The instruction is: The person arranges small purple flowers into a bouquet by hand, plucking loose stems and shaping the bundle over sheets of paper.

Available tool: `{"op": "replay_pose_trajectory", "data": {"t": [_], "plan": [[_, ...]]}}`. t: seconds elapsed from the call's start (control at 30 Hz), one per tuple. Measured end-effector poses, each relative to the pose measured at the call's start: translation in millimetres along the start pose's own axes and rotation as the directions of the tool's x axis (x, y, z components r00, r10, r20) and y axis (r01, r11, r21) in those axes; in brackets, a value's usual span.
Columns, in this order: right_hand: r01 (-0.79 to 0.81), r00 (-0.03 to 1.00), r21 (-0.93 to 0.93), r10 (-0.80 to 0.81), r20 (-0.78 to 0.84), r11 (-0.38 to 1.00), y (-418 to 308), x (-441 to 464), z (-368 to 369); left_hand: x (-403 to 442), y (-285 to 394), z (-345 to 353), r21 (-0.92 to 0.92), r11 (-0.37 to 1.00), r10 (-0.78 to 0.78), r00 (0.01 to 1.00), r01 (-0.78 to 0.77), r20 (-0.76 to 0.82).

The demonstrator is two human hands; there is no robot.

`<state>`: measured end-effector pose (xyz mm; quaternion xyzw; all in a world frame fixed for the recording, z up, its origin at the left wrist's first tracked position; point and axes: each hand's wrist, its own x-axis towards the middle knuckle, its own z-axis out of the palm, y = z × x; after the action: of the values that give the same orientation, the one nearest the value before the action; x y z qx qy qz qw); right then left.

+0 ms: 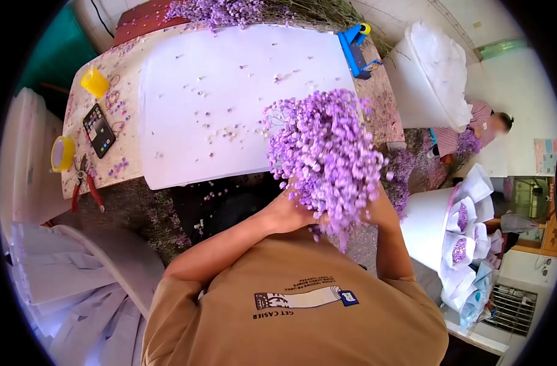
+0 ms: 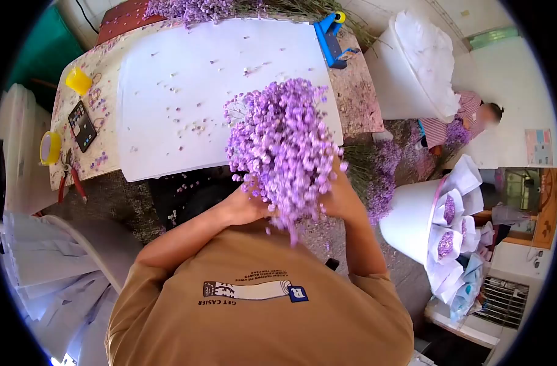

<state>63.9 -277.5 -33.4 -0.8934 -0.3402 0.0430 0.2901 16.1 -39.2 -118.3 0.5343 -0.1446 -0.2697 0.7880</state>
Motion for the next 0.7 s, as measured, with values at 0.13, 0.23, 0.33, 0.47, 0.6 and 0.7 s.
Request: {"op": "replay_pose_trajectory", "data": {"t": [0.13, 0.23, 0.33, 0.47, 0.6, 0.7], "plan": [[-0.187, 0.972, 0.450, 0.230, -0.042, 0.873, 6.0, 27.8, 22.4, -7.0, 19.6, -8.5, 0.156, 0.985, 0.092, 0.987, -0.071, -0.130], [0.039, 0.998, 0.229, -0.027, -0.054, 0.973, -11.6, 45.2, 23.8, -15.6, 30.9, -15.3, 0.349, 0.937, 0.051, 0.994, -0.016, -0.093], [0.240, 0.968, 0.116, -0.247, 0.047, 0.964, -36.5, 54.2, 13.5, -32.5, 26.3, -14.1, 0.548, 0.827, 0.159, 0.987, -0.127, -0.010], [0.051, 0.996, 0.190, -0.064, 0.058, 0.980, -63.6, 47.6, 18.7, -52.5, 20.7, 0.2, 0.770, 0.624, 0.141, 0.988, -0.134, 0.058], [-0.244, 0.961, 0.284, 0.270, -0.055, 0.927, -27.6, 1.0, 49.2, -65.7, 52.6, -16.1, 0.885, 0.455, 0.055, 0.996, -0.093, 0.076], [-0.294, 0.936, 0.387, 0.345, -0.066, 0.874, -21.5, -18.7, 52.0, -75.4, 100.3, -39.9, 0.876, 0.481, -0.209, 0.975, 0.034, 0.077]]}}
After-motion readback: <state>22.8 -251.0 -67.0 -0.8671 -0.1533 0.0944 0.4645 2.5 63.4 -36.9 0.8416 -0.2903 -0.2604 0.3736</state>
